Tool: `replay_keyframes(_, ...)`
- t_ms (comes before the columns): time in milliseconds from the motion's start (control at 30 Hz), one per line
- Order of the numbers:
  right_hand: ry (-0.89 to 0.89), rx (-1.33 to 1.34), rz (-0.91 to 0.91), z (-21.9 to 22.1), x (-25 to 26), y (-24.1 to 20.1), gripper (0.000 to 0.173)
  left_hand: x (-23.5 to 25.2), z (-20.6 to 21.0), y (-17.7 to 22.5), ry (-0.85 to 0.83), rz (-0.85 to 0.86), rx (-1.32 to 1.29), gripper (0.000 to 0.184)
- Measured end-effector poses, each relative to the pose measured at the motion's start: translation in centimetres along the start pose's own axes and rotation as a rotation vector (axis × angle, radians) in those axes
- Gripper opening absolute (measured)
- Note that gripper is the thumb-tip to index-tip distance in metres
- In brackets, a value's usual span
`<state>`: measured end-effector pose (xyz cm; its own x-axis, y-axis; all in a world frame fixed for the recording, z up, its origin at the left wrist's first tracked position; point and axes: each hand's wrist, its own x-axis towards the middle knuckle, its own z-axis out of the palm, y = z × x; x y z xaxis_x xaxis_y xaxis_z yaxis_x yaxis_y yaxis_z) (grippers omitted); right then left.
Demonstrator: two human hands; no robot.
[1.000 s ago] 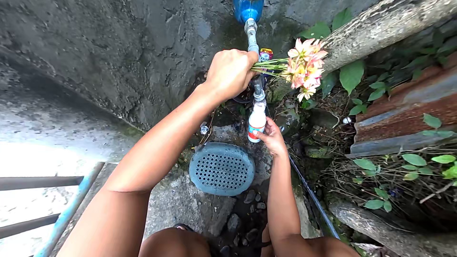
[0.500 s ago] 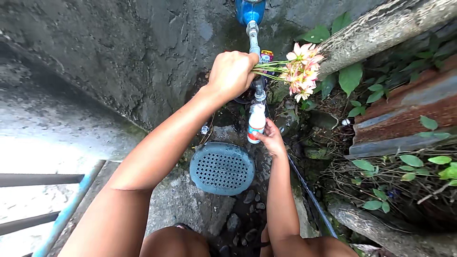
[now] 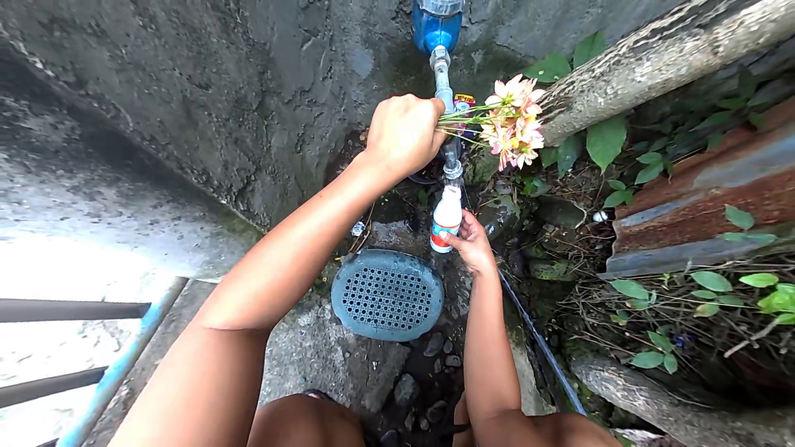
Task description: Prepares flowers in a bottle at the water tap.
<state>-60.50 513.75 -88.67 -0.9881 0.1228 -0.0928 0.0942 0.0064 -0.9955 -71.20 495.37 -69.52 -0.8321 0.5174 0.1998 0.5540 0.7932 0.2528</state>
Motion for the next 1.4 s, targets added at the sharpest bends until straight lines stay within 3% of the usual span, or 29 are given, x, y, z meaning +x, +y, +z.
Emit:
replay_keyframes(567, 0.001, 0.012, -0.021, 0.3, -0.2, -0.3, 0.067, 0.1, 0.0, 0.2, -0.013, -0.042, -0.01, 0.035)
replay_keyframes(800, -0.001, 0.016, -0.013, 0.1, -0.1, -0.3, 0.068, 0.2, 0.1, 0.7, -0.037, -0.042, -0.042, 0.024)
replay_keyframes(1400, -0.017, -0.022, 0.001, -0.2, 0.3, -0.1, 0.069, 2.2, 0.8, -4.2, 0.085, 0.574, -0.046, 0.019)
